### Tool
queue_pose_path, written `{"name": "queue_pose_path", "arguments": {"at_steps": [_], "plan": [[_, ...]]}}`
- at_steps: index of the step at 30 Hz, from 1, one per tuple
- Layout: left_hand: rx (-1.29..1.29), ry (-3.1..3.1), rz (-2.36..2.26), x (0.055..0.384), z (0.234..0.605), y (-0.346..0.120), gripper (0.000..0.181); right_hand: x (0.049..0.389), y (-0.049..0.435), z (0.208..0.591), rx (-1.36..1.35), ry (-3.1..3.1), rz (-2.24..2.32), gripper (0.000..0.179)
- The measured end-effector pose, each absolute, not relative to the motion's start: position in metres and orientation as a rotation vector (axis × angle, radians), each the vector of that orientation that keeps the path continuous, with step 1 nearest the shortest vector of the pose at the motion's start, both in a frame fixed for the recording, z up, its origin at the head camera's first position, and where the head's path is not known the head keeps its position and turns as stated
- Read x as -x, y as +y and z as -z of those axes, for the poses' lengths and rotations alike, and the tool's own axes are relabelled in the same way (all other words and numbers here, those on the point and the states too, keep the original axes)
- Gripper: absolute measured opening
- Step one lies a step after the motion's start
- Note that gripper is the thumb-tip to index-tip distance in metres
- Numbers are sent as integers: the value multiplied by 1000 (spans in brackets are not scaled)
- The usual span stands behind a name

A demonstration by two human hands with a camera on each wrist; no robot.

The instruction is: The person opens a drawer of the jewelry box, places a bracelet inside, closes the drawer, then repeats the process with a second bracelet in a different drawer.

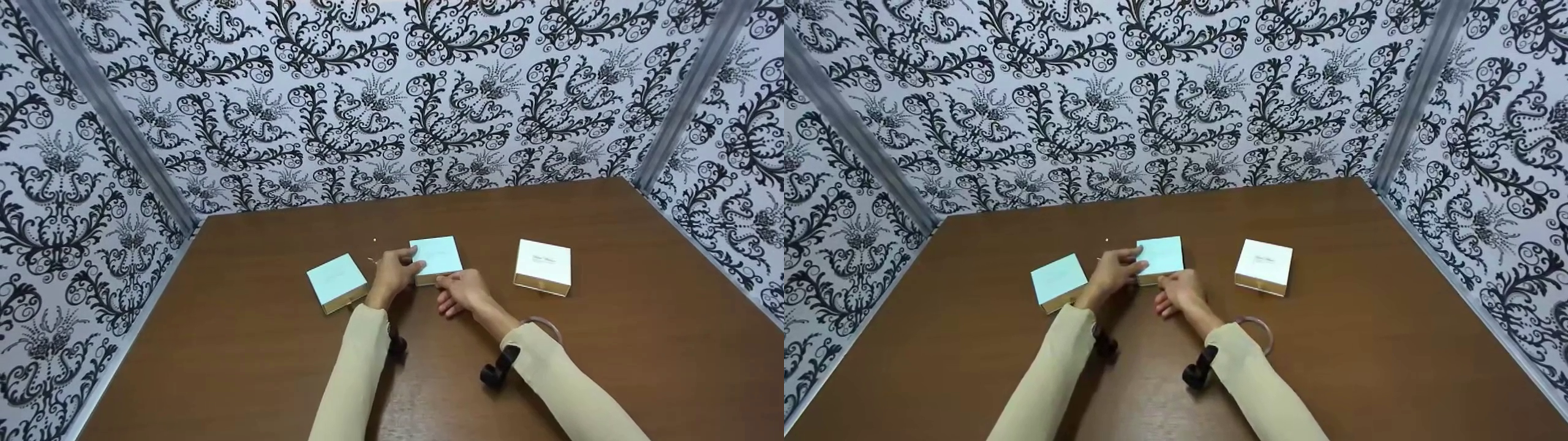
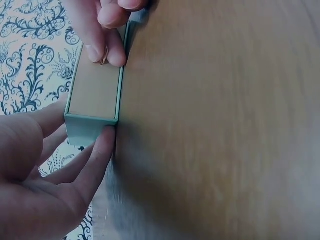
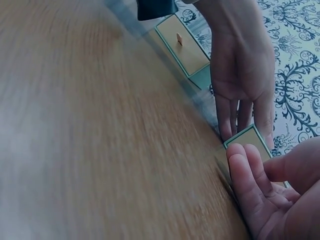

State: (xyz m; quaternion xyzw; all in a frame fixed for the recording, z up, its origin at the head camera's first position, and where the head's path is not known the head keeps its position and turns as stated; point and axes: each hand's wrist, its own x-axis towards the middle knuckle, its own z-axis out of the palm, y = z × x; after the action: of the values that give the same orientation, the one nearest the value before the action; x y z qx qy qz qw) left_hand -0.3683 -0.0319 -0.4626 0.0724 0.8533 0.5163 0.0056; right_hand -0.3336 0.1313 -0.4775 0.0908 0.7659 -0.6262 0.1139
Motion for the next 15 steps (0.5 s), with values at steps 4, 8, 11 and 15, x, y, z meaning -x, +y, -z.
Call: {"name": "queue_pose_path", "arguments": {"at_steps": [4,8,11,15], "plan": [[-233,2681,-1592,367,461,-30,43,331,134,475,-281,2217,1841,28],[-232,2723,-1587,366,460,-28,41,327,137,470,-280,2223,1833,27],[-238,2796,-1582,364,461,-26,37,322,142,464,-252,2258,1837,27],[-224,2888,-1580,361,463,-21,33,314,154,457,-229,2323,1861,28]]}}
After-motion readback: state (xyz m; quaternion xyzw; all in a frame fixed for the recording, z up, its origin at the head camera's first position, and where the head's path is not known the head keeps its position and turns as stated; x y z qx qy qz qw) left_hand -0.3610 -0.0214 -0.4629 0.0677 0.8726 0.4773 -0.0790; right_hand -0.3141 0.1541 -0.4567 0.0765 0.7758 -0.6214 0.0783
